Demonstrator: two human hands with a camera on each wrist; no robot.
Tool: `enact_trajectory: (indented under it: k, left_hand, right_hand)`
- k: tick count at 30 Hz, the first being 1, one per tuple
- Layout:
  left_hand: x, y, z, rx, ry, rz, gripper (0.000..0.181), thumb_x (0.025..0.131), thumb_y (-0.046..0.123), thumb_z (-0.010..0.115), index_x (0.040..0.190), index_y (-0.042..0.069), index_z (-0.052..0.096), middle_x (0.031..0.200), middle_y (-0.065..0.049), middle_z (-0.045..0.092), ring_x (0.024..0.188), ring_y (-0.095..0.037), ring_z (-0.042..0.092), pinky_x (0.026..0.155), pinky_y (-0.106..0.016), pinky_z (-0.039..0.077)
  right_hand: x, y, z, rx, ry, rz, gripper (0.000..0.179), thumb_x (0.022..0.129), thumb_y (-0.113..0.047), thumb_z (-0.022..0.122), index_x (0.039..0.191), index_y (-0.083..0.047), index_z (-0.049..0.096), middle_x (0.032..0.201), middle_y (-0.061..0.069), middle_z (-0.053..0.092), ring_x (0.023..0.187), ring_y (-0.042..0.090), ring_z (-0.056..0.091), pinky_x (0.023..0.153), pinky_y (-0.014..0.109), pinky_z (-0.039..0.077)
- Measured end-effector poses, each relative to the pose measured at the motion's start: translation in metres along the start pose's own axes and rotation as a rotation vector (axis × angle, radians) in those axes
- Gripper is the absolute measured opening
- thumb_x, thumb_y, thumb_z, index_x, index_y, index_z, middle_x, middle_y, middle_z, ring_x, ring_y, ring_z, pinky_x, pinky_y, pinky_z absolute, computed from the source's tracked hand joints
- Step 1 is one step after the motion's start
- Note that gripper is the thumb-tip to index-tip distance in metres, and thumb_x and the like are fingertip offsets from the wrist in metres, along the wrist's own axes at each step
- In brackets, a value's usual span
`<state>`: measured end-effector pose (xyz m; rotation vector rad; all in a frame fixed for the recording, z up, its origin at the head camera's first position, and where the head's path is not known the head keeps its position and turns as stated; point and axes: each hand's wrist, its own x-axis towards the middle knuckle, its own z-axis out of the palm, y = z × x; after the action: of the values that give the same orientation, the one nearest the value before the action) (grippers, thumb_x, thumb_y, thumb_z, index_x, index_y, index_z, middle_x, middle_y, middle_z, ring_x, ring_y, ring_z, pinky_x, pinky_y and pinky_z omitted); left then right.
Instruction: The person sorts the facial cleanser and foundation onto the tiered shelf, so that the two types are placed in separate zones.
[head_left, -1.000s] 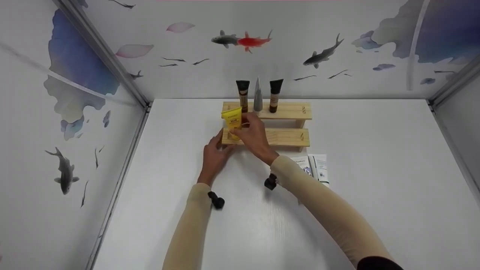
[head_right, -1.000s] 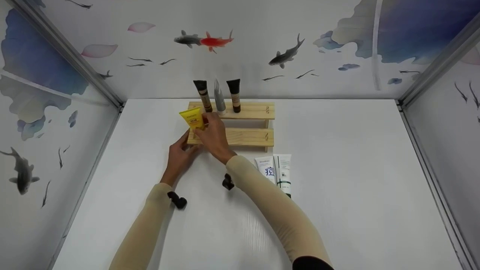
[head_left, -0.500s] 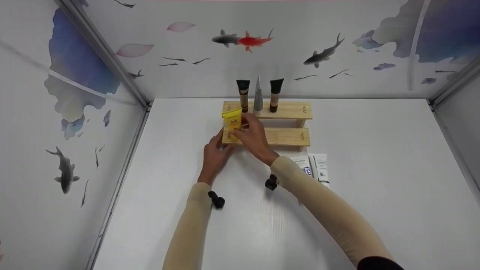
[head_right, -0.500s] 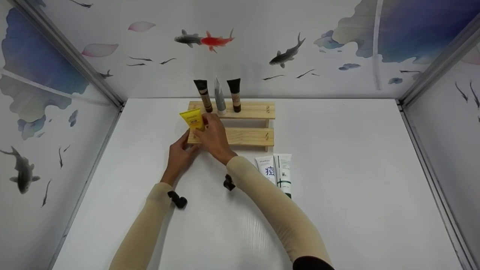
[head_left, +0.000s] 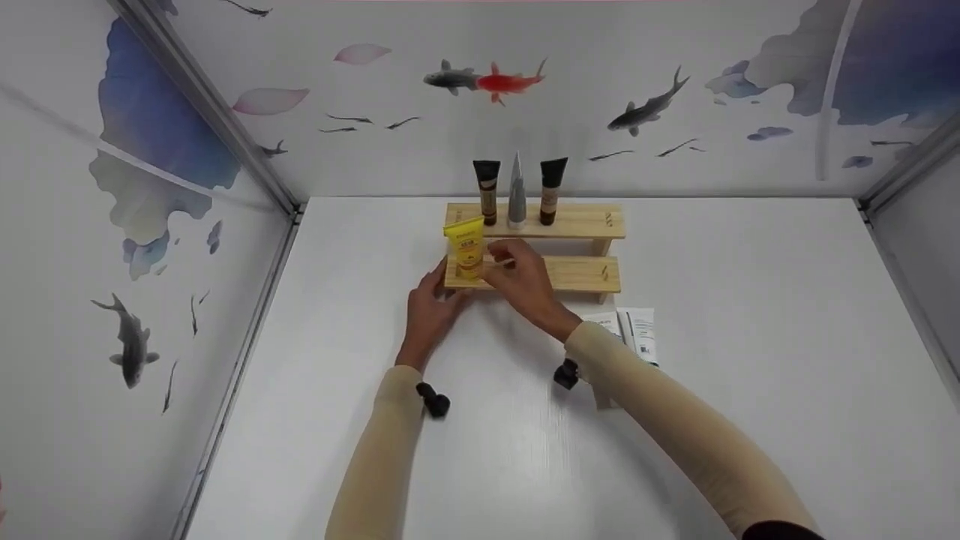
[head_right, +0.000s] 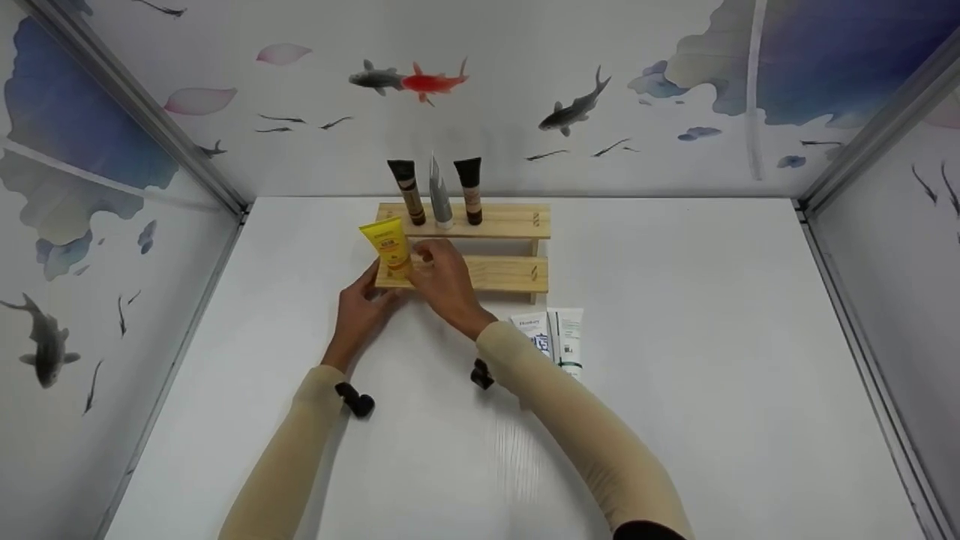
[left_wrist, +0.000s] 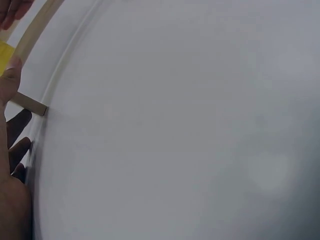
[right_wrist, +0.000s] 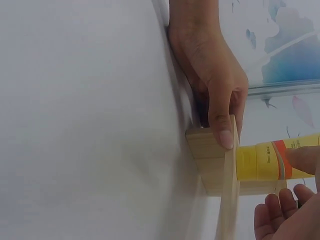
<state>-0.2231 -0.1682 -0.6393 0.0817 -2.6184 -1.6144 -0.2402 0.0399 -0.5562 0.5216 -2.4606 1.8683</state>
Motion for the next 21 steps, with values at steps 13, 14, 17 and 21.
enact_trajectory:
  k: [13,14,17,21]
  left_hand:
    - [0.0,0.004,0.0,0.032,0.0,-0.027,0.088,0.099,0.05,0.082,0.172,0.025,0.04,0.165,0.002,0.056,0.156,-0.021,0.047,0.13,-0.046,0.038]
    - [0.0,0.003,0.0,0.031,-0.002,-0.028,0.089,0.099,0.051,0.082,0.172,0.025,0.04,0.166,0.002,0.055,0.157,-0.021,0.047,0.13,-0.047,0.037]
    - [-0.001,0.002,0.001,0.031,-0.004,-0.021,0.09,0.098,0.053,0.082,0.172,0.023,0.04,0.166,0.0,0.054,0.156,-0.023,0.048,0.13,-0.046,0.038]
    - [-0.001,0.0,0.0,0.03,0.006,-0.01,0.09,0.098,0.053,0.082,0.172,0.02,0.041,0.166,-0.004,0.055,0.154,-0.025,0.05,0.128,-0.045,0.041]
  right_hand:
    - [-0.039,0.009,-0.06,-0.053,0.001,-0.051,0.032,0.102,-0.006,0.078,0.129,0.008,0.07,0.13,0.026,0.068,0.12,0.039,0.067,0.103,0.052,0.058]
    - [-0.043,0.009,-0.064,-0.058,0.003,-0.053,0.032,0.103,-0.007,0.078,0.129,0.009,0.07,0.13,0.026,0.069,0.12,0.039,0.067,0.104,0.051,0.058]
    - [-0.052,0.01,-0.076,-0.076,0.008,-0.056,0.03,0.103,-0.006,0.076,0.128,0.009,0.07,0.13,0.026,0.069,0.12,0.039,0.067,0.104,0.05,0.057]
    - [-0.064,0.012,-0.091,-0.097,0.005,-0.044,0.029,0.104,-0.004,0.074,0.13,0.008,0.07,0.132,0.024,0.069,0.121,0.035,0.067,0.104,0.046,0.057]
